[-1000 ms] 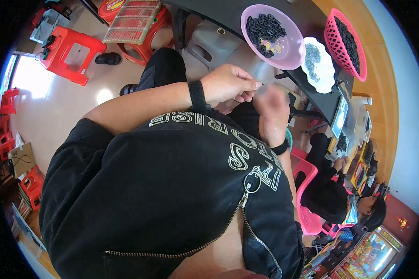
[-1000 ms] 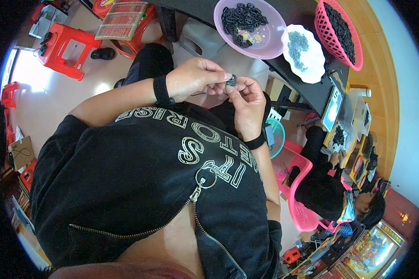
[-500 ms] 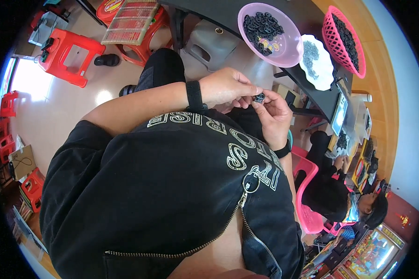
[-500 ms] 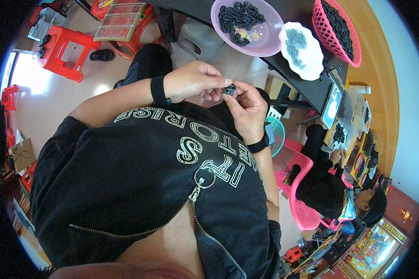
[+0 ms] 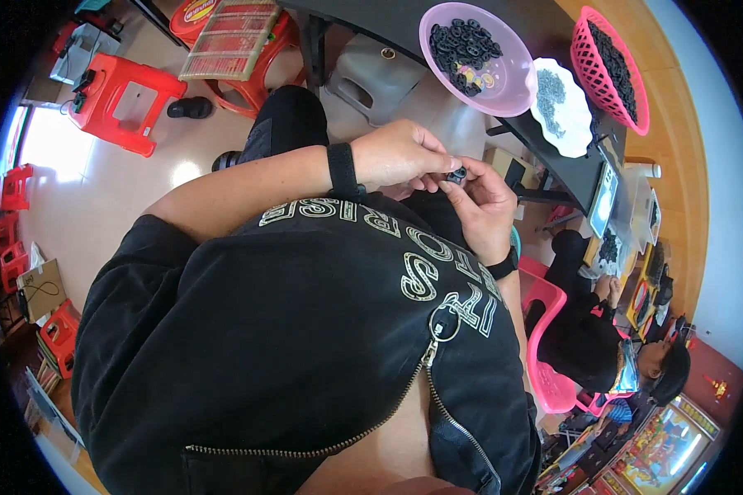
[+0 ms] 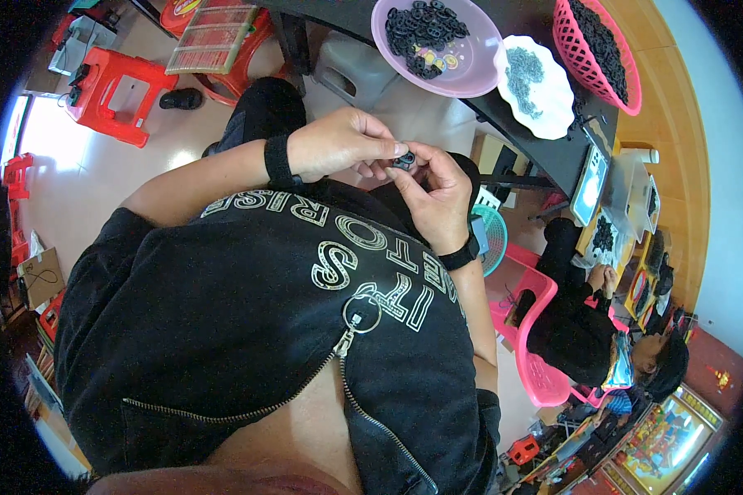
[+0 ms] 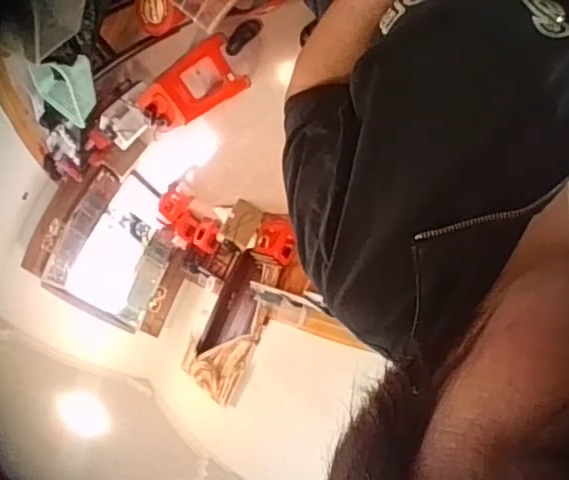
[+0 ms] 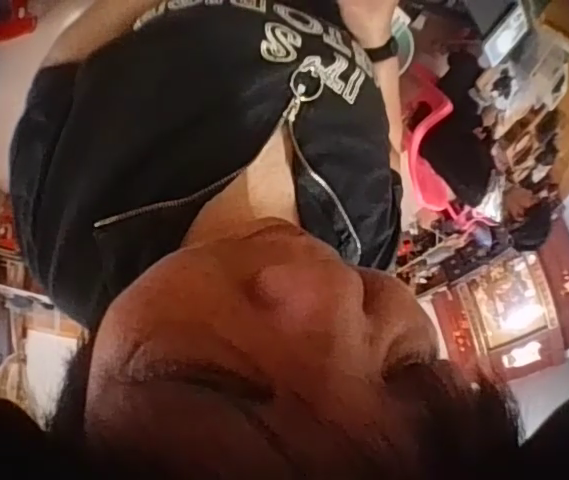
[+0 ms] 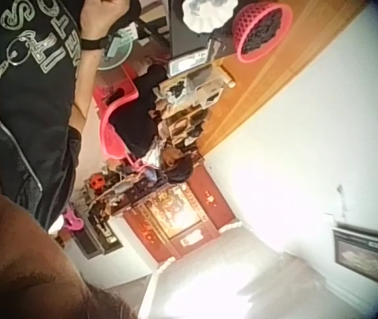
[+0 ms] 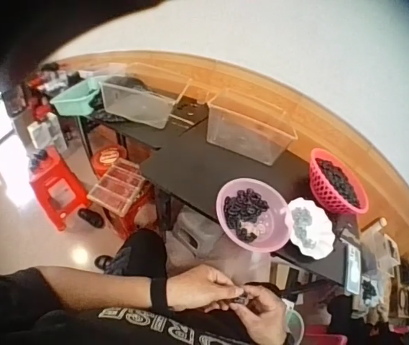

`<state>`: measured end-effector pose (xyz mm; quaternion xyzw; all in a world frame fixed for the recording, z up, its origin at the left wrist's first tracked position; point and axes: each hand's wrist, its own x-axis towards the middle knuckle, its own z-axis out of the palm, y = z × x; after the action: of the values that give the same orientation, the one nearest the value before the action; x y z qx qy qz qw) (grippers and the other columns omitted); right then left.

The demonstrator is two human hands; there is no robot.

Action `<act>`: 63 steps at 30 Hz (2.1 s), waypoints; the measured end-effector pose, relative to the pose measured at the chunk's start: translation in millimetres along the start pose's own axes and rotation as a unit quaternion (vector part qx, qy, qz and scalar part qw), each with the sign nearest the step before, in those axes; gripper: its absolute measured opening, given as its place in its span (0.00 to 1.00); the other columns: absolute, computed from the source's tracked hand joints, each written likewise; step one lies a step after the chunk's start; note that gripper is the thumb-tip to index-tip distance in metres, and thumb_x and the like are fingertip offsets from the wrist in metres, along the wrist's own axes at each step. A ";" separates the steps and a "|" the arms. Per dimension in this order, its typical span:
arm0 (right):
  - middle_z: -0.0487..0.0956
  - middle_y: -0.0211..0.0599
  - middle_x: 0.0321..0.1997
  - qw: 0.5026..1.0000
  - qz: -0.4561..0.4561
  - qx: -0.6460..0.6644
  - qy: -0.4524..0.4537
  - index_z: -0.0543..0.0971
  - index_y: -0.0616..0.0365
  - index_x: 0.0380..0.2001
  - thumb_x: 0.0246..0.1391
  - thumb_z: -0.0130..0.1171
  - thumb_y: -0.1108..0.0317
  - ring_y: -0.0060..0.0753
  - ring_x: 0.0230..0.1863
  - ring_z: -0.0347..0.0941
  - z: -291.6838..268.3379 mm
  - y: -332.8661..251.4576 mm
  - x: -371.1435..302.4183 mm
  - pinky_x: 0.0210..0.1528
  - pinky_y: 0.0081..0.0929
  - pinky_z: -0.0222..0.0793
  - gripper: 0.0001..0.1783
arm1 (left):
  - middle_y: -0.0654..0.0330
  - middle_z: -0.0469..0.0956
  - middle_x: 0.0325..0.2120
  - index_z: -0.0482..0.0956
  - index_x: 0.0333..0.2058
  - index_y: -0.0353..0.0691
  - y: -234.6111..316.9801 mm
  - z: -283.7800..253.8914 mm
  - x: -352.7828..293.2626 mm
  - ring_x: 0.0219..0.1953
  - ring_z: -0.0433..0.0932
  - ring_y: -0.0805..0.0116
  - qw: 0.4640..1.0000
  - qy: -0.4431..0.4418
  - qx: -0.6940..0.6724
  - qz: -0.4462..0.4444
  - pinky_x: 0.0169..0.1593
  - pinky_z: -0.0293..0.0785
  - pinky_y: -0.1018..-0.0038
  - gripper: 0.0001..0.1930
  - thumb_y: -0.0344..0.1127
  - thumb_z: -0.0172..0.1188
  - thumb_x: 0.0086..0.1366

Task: The person assembles small plastic parts by taking plastic pieces and metal pins from dishes on the table and pressing them together by hand.

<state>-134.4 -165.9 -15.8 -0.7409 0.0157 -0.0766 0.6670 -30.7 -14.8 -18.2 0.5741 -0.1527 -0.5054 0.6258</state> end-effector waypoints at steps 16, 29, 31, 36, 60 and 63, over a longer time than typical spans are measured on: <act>0.75 0.27 0.25 0.993 -0.035 -0.109 0.019 0.78 0.62 0.32 0.42 0.65 0.76 0.13 0.24 0.67 -4.0 2.8 3.2 0.26 0.12 0.64 0.10 | 0.64 0.76 0.22 0.79 0.30 0.37 9.1 -1.5 -6.4 0.24 0.73 0.79 0.999 -0.012 0.012 -0.040 0.29 0.73 0.82 0.12 0.40 0.56 0.61; 0.75 0.31 0.24 0.983 -0.073 -0.169 0.004 0.77 0.61 0.30 0.40 0.65 0.77 0.19 0.22 0.67 -8.8 -3.1 8.5 0.25 0.16 0.63 0.10 | 0.63 0.77 0.23 0.79 0.32 0.35 13.0 -2.8 -6.9 0.25 0.74 0.78 0.999 -0.043 0.011 0.013 0.31 0.71 0.83 0.14 0.42 0.55 0.62; 0.72 0.28 0.31 0.986 -0.069 -0.154 0.001 0.75 0.64 0.37 0.46 0.59 0.83 0.14 0.30 0.66 -11.1 -4.8 6.9 0.30 0.13 0.61 0.12 | 0.62 0.77 0.27 0.77 0.36 0.35 14.7 -5.5 -7.6 0.28 0.75 0.77 0.999 -0.003 -0.036 0.003 0.33 0.71 0.82 0.15 0.43 0.53 0.63; 0.74 0.26 0.26 0.989 0.000 -0.141 0.039 0.78 0.61 0.34 0.42 0.64 0.76 0.14 0.24 0.65 -17.4 -8.0 5.5 0.26 0.13 0.62 0.12 | 0.61 0.76 0.31 0.73 0.44 0.37 13.2 -22.5 -12.3 0.31 0.75 0.76 0.992 0.063 -0.108 -0.003 0.36 0.71 0.82 0.16 0.43 0.50 0.64; 0.79 0.37 0.30 0.963 -0.009 -0.231 0.136 0.77 0.64 0.38 0.52 0.53 0.76 0.20 0.28 0.72 -58.9 -8.1 100.4 0.32 0.17 0.68 0.10 | 0.60 0.76 0.32 0.69 0.50 0.35 8.4 -41.4 0.1 0.30 0.75 0.76 0.981 0.085 -0.174 -0.006 0.35 0.73 0.81 0.15 0.29 0.45 0.64; 0.78 0.43 0.29 0.929 -0.028 -0.350 0.117 0.78 0.62 0.35 0.48 0.56 0.75 0.30 0.26 0.74 -45.0 -22.6 115.9 0.31 0.23 0.69 0.09 | 0.60 0.76 0.32 0.69 0.50 0.35 8.6 -42.2 4.8 0.30 0.75 0.76 0.979 0.082 -0.186 -0.016 0.35 0.72 0.82 0.16 0.28 0.45 0.64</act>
<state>-27.7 -222.3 21.8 -0.9132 0.0990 -0.1707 0.3567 7.9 3.6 -25.0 0.4899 0.0052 -0.4861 0.7237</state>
